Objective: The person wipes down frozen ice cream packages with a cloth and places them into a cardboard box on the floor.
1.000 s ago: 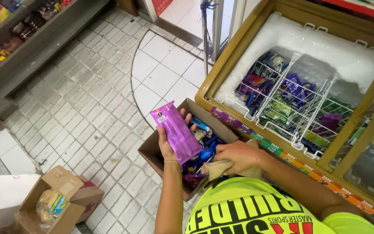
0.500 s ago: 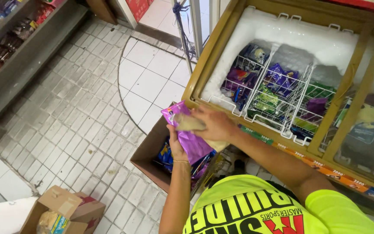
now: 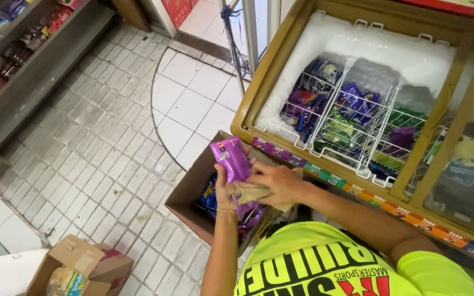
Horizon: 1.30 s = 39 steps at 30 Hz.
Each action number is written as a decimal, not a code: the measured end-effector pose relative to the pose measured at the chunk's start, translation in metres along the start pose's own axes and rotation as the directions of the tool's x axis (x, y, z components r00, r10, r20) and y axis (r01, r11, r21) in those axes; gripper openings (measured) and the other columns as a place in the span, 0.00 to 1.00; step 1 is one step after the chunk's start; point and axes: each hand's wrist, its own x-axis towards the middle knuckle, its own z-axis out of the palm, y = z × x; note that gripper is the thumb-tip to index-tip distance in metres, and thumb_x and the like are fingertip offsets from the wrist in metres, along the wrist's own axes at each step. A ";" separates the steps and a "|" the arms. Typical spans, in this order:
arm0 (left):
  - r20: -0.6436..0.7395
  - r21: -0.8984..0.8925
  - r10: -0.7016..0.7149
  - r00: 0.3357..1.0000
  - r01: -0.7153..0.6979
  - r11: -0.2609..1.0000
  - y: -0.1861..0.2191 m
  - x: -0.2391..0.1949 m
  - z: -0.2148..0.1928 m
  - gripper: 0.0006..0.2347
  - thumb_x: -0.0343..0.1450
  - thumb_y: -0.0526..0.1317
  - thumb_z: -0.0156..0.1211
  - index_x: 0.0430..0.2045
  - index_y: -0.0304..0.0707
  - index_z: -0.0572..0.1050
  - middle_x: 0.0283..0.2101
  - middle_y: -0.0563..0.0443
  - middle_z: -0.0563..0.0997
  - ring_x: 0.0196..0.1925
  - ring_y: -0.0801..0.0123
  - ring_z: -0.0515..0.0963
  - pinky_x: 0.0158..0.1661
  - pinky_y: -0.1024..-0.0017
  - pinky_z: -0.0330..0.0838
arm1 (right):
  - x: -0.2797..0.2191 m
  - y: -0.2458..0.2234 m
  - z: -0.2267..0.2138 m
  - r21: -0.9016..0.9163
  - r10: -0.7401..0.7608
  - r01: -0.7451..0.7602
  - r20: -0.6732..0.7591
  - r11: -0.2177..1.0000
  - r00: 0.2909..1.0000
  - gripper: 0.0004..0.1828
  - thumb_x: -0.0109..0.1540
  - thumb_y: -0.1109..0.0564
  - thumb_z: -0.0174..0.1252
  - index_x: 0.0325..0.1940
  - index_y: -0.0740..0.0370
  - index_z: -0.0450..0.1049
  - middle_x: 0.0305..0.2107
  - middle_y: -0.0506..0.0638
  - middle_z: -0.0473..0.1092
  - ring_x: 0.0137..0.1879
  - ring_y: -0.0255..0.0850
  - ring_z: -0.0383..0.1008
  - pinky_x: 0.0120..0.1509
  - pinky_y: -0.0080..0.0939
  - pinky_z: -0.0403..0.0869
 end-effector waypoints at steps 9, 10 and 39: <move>0.090 0.324 -0.148 0.985 0.111 0.940 -0.015 -0.029 -0.017 0.36 0.67 0.66 0.56 0.57 0.30 0.72 0.51 0.22 0.78 0.48 0.36 0.82 0.53 0.46 0.77 | 0.037 0.108 -0.036 -0.046 0.179 -0.199 -0.275 0.979 0.944 0.27 0.52 0.45 0.70 0.55 0.47 0.75 0.46 0.46 0.68 0.47 0.57 0.78 0.49 0.54 0.77; 0.086 0.324 -0.147 0.985 0.112 0.939 -0.019 -0.034 -0.006 0.36 0.67 0.66 0.56 0.57 0.30 0.72 0.51 0.22 0.78 0.48 0.36 0.82 0.53 0.46 0.77 | 0.035 0.101 -0.042 -0.043 0.181 -0.200 -0.274 0.979 0.945 0.27 0.52 0.45 0.70 0.55 0.47 0.75 0.46 0.46 0.68 0.47 0.57 0.78 0.49 0.54 0.77; 0.176 -0.115 0.062 0.982 -0.042 0.992 -0.007 -0.015 0.031 0.31 0.72 0.60 0.50 0.66 0.40 0.62 0.66 0.36 0.69 0.70 0.45 0.65 0.68 0.35 0.48 | -0.040 0.052 -0.029 0.355 -0.076 0.093 -0.061 0.930 0.995 0.26 0.51 0.47 0.73 0.49 0.59 0.78 0.38 0.52 0.72 0.44 0.52 0.79 0.49 0.51 0.77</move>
